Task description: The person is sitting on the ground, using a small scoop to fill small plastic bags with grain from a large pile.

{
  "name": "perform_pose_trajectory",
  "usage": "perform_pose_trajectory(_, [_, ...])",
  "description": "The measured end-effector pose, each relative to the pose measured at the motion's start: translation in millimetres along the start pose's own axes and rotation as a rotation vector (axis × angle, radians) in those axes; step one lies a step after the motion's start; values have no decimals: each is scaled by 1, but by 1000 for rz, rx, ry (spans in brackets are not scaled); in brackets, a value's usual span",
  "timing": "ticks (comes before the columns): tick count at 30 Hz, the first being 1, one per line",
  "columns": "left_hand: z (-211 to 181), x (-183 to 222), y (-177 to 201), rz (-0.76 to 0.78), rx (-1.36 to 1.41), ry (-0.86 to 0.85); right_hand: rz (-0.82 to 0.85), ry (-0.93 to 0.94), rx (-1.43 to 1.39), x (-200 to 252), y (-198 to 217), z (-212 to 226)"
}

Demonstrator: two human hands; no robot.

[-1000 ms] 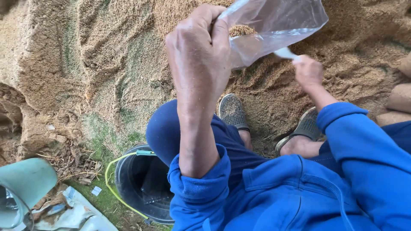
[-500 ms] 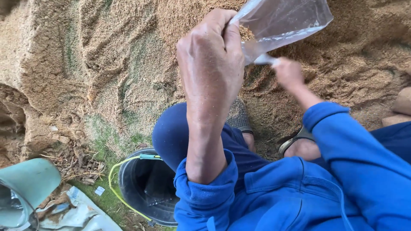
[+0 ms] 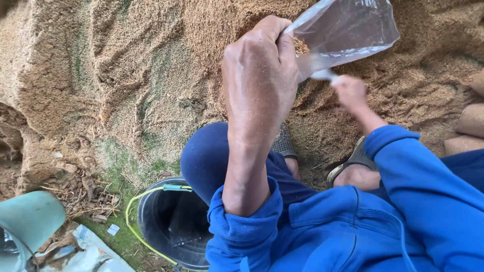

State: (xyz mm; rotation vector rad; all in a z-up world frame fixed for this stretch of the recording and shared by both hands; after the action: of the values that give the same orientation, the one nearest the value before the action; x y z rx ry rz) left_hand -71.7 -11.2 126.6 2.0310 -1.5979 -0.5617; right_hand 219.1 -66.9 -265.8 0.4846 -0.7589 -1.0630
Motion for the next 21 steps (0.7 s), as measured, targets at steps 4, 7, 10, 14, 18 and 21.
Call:
perform_pose_trajectory(4, [-3, 1, -1, 19, -28, -2, -262, -201, -78, 6, 53, 8])
perform_pose_trajectory(7, [-3, 1, -3, 24, -33, 4, -30, -252, -265, 15, 66, 32])
perform_pose_trajectory(10, [-5, 4, -3, 39, -28, 12, 293, -346, -224, 24, 53, 17])
perform_pose_trajectory(14, [-8, 6, -6, 65, -31, 0, 134, -502, -104, 27, 85, 6])
perform_pose_trajectory(18, [-10, 5, -12, 90, -55, 6, -322, -295, -16, 25, 121, -11])
perform_pose_trajectory(21, [-10, 7, -16, 121, -57, 32, -130, -403, -205, 30, 132, -2])
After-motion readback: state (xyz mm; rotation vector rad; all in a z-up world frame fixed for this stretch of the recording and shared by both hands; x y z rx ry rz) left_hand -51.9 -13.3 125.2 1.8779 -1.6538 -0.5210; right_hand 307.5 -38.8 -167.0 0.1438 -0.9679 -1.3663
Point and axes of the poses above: each hand's wrist, its own x-axis away from the middle knuckle, its own y-axis out of the back of the hand, z = x × y, the point moved 1 cm from there along -x, towards the middle knuckle, and after that the axes turned 15 degrees about y, right-handed, at the moved point
